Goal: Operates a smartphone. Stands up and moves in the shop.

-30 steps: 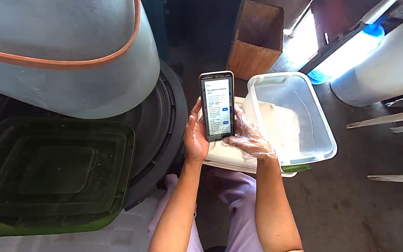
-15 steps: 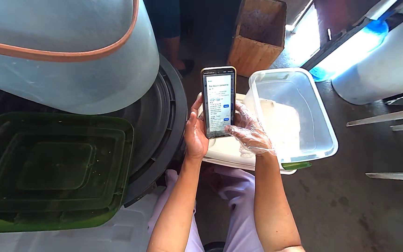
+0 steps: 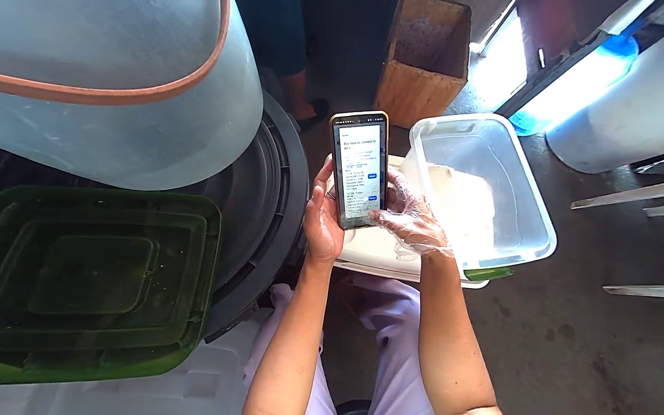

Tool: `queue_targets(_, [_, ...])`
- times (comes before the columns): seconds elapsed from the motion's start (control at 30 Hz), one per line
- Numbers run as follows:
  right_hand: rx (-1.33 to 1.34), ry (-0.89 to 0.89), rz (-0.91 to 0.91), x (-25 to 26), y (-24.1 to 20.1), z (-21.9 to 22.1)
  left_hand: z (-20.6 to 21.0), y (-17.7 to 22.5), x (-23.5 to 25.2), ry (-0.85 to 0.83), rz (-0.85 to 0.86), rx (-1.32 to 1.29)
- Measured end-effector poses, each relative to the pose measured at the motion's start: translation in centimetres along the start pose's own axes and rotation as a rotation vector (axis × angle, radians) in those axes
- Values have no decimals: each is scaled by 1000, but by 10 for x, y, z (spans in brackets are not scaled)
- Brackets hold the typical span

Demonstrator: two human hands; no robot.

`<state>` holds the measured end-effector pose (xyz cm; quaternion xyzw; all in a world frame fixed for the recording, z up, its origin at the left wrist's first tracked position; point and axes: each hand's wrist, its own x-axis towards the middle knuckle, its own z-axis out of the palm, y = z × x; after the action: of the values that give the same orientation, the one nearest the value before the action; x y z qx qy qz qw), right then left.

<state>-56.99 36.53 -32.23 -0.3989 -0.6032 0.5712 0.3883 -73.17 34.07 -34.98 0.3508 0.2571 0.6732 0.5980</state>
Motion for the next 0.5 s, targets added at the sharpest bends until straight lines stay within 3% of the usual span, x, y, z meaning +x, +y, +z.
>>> queue_targets(0.17, [37, -118, 25, -6, -5, -7, 0, 0, 0, 3, -5, 9])
queue_targets(0.5, [-10, -139, 49, -4, -4, -9, -1, -1, 3, 24, -8, 17])
